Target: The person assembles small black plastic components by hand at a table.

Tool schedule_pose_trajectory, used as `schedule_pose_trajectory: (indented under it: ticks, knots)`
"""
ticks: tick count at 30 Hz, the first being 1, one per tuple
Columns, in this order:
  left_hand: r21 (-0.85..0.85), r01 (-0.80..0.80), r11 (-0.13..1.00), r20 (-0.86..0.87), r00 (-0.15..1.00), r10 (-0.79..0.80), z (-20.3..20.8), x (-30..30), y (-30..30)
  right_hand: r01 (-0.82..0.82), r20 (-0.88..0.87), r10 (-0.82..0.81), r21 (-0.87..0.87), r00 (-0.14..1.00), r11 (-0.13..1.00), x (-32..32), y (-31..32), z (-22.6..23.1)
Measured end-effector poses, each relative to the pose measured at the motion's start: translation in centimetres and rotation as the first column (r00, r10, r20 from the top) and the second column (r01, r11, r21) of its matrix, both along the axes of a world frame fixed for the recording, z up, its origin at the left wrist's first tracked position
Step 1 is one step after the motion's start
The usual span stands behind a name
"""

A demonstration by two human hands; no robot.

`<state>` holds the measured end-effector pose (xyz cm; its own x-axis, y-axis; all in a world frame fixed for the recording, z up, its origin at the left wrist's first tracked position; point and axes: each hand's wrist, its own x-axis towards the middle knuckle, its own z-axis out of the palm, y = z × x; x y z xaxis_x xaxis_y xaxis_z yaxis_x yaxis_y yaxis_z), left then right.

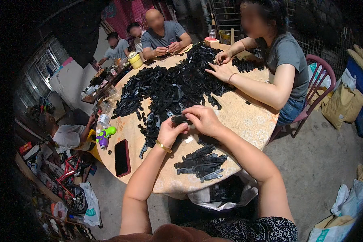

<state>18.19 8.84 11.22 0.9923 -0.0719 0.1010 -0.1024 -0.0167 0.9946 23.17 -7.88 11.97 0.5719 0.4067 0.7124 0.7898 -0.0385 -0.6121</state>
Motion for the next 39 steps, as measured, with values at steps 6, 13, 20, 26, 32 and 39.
schedule_pose_trajectory:
  ticks: [6,13,20,26,32,39]
  knots:
    - [-0.042,-0.124,0.991,0.068,0.99,0.127,0.6,0.0,-0.3,0.094,0.02,-0.092,-0.085,0.996,0.992,-0.4,-0.2,0.0]
    - [-0.127,0.027,0.992,0.043,0.999,-0.022,1.0,-0.4,-0.2,0.179,0.216,-0.157,-0.088,0.964,0.98,-0.3,-0.1,-0.3]
    - [-0.06,0.072,0.996,0.093,0.993,-0.066,2.1,-0.7,0.1,0.096,0.219,-0.083,-0.051,0.972,0.994,-0.2,-1.2,0.7]
    - [0.506,-0.213,0.836,0.392,0.92,-0.003,2.8,-1.4,-0.2,-0.101,-0.142,0.064,-0.271,0.988,0.957,-0.3,-2.2,1.0]
    - [0.538,-0.292,0.791,0.497,0.868,-0.017,3.4,-2.0,-0.4,-0.018,0.04,0.027,-0.189,0.999,0.982,-0.7,-2.1,1.4]
    - [0.559,-0.287,0.778,0.522,0.851,-0.061,4.2,-2.5,-0.7,-0.017,0.05,0.026,-0.177,0.998,0.984,-0.9,-2.2,1.5]
